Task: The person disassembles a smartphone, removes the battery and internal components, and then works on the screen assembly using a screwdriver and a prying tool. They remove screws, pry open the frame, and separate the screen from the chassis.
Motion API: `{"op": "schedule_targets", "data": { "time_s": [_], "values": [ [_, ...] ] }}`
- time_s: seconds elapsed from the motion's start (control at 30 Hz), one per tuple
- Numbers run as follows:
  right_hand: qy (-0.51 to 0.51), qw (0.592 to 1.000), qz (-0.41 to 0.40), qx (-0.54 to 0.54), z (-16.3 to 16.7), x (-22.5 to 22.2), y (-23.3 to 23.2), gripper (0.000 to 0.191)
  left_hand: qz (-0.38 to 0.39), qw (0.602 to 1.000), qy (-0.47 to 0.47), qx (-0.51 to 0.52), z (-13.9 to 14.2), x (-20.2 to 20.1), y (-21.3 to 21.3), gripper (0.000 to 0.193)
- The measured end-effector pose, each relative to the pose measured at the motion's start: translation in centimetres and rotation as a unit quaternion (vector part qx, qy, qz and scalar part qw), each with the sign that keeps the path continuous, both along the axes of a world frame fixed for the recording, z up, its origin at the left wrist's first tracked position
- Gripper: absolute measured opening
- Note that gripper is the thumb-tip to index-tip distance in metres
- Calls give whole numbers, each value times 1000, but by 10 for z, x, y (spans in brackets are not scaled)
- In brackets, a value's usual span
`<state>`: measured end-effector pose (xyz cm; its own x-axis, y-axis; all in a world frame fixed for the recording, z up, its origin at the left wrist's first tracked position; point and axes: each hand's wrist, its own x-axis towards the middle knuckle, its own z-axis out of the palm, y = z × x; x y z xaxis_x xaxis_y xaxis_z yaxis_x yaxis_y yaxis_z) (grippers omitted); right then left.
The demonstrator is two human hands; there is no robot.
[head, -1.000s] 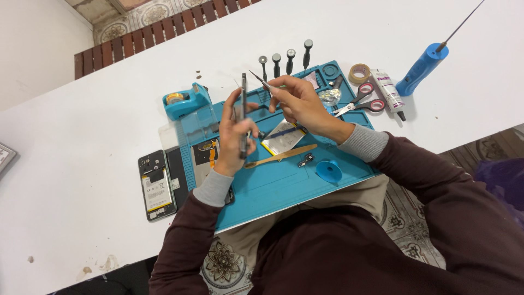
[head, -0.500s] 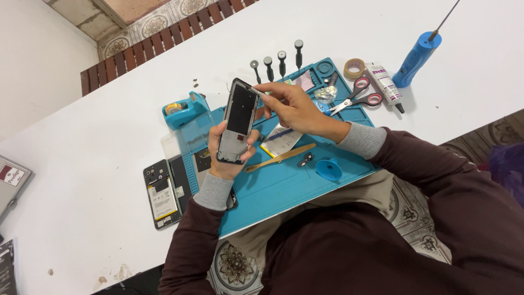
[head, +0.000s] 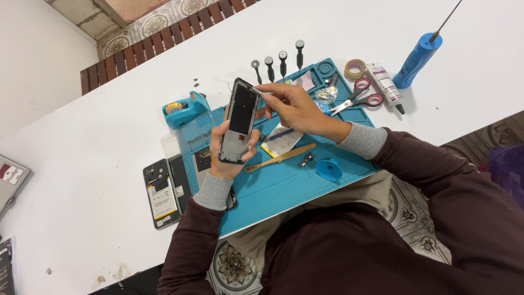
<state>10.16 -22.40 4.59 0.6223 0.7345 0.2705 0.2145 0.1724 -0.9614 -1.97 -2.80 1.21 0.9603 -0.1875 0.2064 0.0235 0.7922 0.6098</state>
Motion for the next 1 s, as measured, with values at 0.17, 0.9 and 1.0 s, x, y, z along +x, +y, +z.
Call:
{"op": "schedule_targets", "data": {
  "time_s": [0.17,0.9,1.0],
  "values": [
    [-62,998,28,7,-6,-1,0,37,40,997,18,65,-3,1,0,62],
    [-189,957,198,-93,16,-34,-5,34,88,993,-8,82,3,8,-8,68],
    [-193,955,205,-89,17,-38,-4,34,78,994,0,79,0,9,-7,68]
  ]
}}
